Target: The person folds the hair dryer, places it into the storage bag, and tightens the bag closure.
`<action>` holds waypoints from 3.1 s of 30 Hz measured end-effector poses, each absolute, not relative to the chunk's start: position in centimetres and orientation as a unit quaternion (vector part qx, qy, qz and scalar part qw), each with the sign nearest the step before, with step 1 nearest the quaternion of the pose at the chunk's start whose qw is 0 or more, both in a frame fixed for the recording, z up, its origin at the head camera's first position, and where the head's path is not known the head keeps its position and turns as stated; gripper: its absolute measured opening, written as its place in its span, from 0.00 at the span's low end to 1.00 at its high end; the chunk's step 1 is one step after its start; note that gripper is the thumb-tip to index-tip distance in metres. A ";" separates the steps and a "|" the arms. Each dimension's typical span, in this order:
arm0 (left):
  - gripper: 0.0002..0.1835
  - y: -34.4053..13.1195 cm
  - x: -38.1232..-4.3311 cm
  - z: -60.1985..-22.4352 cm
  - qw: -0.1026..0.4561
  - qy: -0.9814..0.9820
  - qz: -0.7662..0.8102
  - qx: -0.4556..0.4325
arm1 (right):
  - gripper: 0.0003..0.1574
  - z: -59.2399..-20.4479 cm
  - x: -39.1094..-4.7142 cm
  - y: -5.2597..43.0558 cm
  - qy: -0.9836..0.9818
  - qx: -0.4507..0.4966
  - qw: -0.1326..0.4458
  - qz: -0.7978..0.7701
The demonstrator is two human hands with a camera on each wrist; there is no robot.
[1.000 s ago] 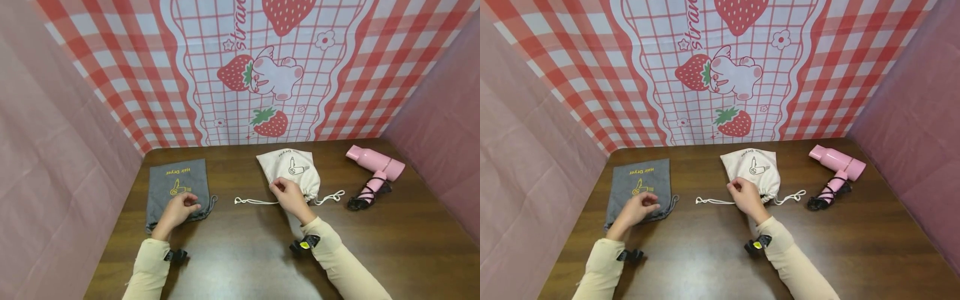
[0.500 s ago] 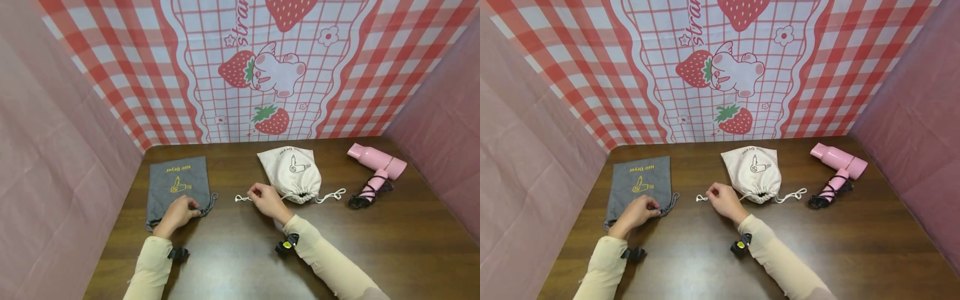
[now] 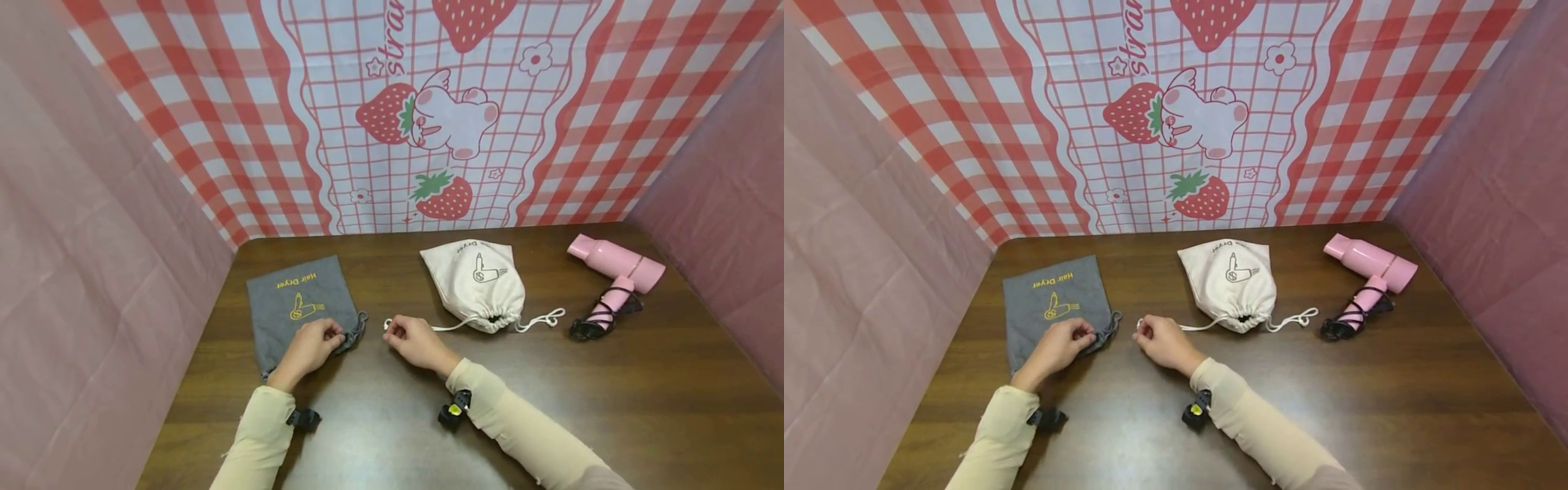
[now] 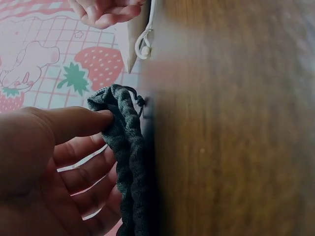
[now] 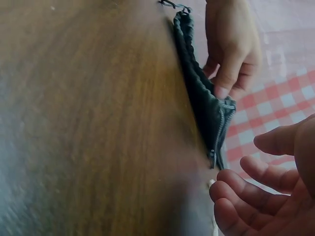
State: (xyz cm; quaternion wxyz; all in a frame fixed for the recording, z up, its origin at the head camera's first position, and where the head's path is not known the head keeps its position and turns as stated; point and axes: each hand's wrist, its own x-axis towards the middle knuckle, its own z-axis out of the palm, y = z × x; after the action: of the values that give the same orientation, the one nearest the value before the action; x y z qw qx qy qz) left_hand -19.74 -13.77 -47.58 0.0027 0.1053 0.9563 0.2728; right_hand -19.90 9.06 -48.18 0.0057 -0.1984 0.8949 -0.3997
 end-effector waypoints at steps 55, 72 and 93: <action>0.05 -9.9 -18.5 -46.2 0.149 0.920 0.285 0.225 | 0.08 -46.3 -20.0 11.7 0.915 -0.239 0.051 -0.322; 0.07 -4.9 -23.2 -41.9 0.074 0.930 0.275 0.232 | 0.10 -40.0 -21.9 21.7 0.945 -0.162 -0.032 -0.282; 0.21 5.6 -27.0 -40.6 -0.041 0.922 0.297 0.243 | 0.39 -36.9 -21.6 33.5 0.981 0.025 0.050 -0.188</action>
State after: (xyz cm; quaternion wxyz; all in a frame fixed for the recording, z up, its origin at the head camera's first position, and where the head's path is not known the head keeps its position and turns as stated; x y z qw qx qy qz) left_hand -26.99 5.65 -40.57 -0.0411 0.2426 0.9225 0.2974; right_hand -21.61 33.51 -36.90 0.0496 0.0255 0.9807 -0.1875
